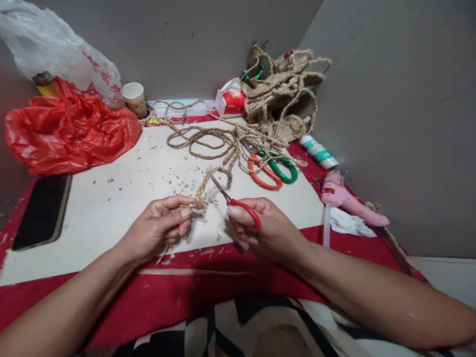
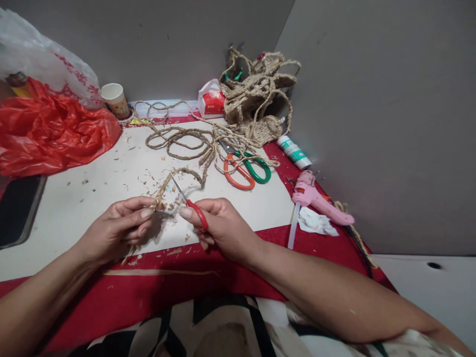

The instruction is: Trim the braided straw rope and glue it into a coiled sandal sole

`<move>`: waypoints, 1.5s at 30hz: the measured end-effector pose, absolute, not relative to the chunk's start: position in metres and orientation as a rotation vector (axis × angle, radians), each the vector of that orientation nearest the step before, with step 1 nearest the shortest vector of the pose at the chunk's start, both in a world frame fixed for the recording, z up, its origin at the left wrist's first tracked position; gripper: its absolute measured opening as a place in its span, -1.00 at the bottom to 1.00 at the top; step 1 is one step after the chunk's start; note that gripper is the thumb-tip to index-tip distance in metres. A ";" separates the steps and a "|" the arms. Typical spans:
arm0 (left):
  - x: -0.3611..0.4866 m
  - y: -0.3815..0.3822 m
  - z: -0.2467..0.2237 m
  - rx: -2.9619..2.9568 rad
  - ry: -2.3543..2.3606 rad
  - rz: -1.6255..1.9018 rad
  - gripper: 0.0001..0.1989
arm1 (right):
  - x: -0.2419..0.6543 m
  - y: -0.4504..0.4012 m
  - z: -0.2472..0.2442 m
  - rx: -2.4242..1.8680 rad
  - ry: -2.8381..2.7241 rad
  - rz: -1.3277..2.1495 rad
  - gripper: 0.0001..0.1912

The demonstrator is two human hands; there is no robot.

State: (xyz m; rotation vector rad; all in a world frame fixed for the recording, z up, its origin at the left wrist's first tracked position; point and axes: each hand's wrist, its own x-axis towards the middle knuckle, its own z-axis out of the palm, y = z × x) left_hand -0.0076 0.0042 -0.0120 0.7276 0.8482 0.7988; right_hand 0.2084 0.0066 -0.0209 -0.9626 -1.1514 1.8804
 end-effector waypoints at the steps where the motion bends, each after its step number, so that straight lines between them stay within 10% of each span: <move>1: -0.008 0.004 -0.011 0.712 0.830 0.800 -0.88 | 0.208 0.008 -0.020 -0.953 -1.151 1.902 -0.52; 45: -0.009 0.005 -0.015 0.590 0.699 0.802 -0.82 | 0.211 0.009 -0.034 -0.392 -0.587 2.660 -0.54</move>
